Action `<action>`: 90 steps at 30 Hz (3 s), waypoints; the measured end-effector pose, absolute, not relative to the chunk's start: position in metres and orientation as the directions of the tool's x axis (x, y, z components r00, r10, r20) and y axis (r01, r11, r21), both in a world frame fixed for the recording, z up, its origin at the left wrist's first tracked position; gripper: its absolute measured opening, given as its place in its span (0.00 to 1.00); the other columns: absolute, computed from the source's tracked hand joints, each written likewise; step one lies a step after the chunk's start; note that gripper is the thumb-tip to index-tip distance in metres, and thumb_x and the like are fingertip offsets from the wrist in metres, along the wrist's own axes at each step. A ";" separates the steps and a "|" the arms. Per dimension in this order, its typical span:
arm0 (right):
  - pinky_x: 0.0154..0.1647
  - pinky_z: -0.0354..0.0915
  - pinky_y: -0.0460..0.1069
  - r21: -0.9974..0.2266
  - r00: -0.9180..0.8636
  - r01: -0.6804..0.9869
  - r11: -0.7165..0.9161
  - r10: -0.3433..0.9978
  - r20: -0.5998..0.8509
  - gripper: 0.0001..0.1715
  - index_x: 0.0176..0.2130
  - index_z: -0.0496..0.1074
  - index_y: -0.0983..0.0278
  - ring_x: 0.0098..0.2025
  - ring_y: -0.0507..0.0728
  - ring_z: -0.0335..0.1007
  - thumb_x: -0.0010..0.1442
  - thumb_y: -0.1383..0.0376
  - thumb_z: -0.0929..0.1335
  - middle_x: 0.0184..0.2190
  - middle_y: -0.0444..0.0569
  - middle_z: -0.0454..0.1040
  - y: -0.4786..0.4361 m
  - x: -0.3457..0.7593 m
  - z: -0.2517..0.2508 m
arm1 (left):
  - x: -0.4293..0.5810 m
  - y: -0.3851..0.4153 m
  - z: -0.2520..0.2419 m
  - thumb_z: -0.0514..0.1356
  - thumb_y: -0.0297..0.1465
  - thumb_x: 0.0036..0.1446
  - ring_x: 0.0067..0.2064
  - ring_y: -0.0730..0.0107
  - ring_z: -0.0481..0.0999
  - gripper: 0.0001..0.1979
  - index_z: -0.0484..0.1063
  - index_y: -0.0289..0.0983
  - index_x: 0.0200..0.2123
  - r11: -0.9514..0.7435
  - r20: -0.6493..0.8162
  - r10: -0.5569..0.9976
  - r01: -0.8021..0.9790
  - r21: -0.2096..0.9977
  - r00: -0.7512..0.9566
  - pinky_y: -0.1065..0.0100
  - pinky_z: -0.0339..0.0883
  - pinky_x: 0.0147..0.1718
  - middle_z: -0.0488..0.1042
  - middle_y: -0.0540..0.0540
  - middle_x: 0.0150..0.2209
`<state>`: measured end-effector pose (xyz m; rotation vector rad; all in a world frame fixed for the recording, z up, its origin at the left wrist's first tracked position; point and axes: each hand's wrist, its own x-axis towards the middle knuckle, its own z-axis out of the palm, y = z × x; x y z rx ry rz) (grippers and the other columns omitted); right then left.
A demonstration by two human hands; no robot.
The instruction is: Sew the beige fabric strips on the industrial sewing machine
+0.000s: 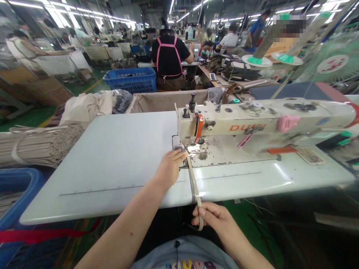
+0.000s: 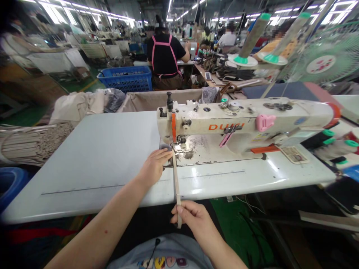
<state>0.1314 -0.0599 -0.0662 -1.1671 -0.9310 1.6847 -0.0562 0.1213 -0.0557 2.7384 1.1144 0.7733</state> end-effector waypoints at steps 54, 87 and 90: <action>0.39 0.63 0.49 -0.907 -0.194 -0.246 -0.341 0.934 -0.298 0.28 0.30 0.82 0.67 0.33 0.55 0.70 0.62 0.45 0.72 0.29 0.51 0.78 -0.062 0.133 -0.073 | -0.054 0.120 -0.058 0.52 0.14 0.55 0.68 0.58 0.67 0.33 0.71 0.38 0.62 -0.711 0.399 0.690 0.667 0.221 0.604 0.47 0.61 0.67 0.73 0.43 0.64; 0.44 0.69 0.52 -0.885 -0.201 -0.306 -0.351 0.933 -0.300 0.26 0.39 0.79 0.65 0.37 0.58 0.77 0.62 0.45 0.72 0.33 0.53 0.82 -0.058 0.128 -0.063 | -0.056 0.121 -0.056 0.52 0.13 0.52 0.67 0.56 0.68 0.34 0.72 0.35 0.61 -0.726 0.408 0.679 0.640 0.252 0.610 0.47 0.62 0.67 0.75 0.42 0.62; 0.45 0.69 0.52 -0.873 -0.211 -0.305 -0.381 0.921 -0.328 0.26 0.36 0.80 0.65 0.37 0.57 0.76 0.62 0.45 0.72 0.32 0.53 0.82 -0.063 0.129 -0.063 | -0.056 0.121 -0.057 0.52 0.14 0.53 0.67 0.57 0.68 0.33 0.72 0.36 0.61 -0.724 0.411 0.681 0.642 0.252 0.606 0.47 0.61 0.67 0.75 0.43 0.62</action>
